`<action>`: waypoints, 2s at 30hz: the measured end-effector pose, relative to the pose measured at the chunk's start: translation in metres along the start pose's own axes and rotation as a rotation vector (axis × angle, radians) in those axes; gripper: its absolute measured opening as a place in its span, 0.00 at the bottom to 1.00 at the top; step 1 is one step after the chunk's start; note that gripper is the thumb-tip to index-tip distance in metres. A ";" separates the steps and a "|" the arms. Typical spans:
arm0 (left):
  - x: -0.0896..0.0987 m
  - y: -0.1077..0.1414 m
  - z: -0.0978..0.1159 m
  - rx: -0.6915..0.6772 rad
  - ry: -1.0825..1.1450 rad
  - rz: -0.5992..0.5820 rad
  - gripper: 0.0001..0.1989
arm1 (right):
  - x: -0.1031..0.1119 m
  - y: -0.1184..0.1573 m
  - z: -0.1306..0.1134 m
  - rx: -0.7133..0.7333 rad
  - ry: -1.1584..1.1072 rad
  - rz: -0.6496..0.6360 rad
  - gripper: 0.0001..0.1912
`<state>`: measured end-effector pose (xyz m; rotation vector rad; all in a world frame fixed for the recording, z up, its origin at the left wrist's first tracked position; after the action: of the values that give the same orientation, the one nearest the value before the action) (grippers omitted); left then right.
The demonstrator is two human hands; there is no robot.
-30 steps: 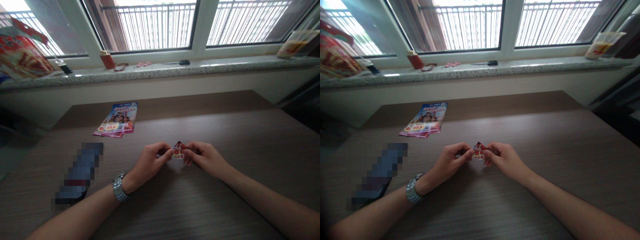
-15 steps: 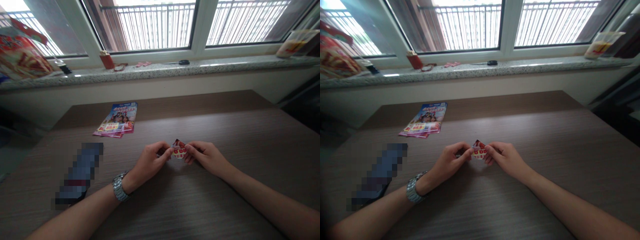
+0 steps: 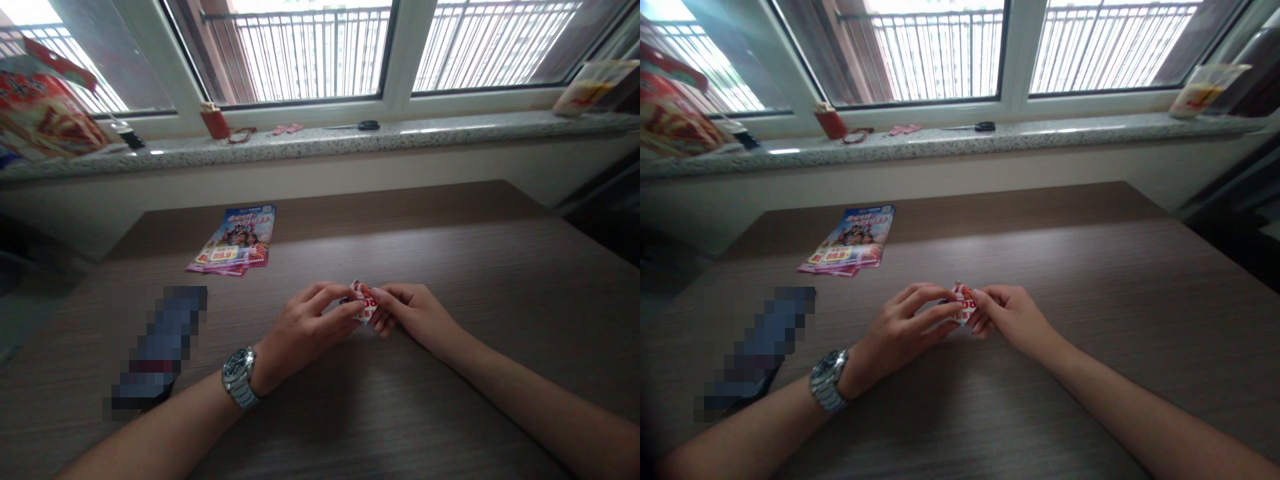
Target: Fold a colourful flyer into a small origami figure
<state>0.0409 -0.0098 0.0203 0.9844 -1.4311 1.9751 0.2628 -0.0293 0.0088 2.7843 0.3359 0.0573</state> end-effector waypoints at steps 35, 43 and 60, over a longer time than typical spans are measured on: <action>-0.002 -0.007 0.004 0.477 0.493 0.041 0.05 | -0.004 0.011 -0.002 0.320 0.449 0.089 0.10; -0.004 -0.005 0.005 0.468 0.529 -0.003 0.09 | -0.006 0.012 -0.006 0.322 0.514 0.053 0.12; -0.003 -0.006 -0.001 0.493 0.489 0.038 0.08 | -0.004 0.007 0.002 0.173 0.327 0.009 0.14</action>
<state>0.0469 -0.0073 0.0212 0.5887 -0.7188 2.4388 0.2603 -0.0371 0.0096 2.9449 0.4247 0.5131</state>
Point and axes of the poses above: each hand's wrist, its own y-axis away from the middle knuckle, its own x-axis out of the back of the hand, z = x × y, the point moved 1 cm from there along -y, towards the middle knuckle, and after that the axes turned 9 degrees about -x, right-handed, at the moved point
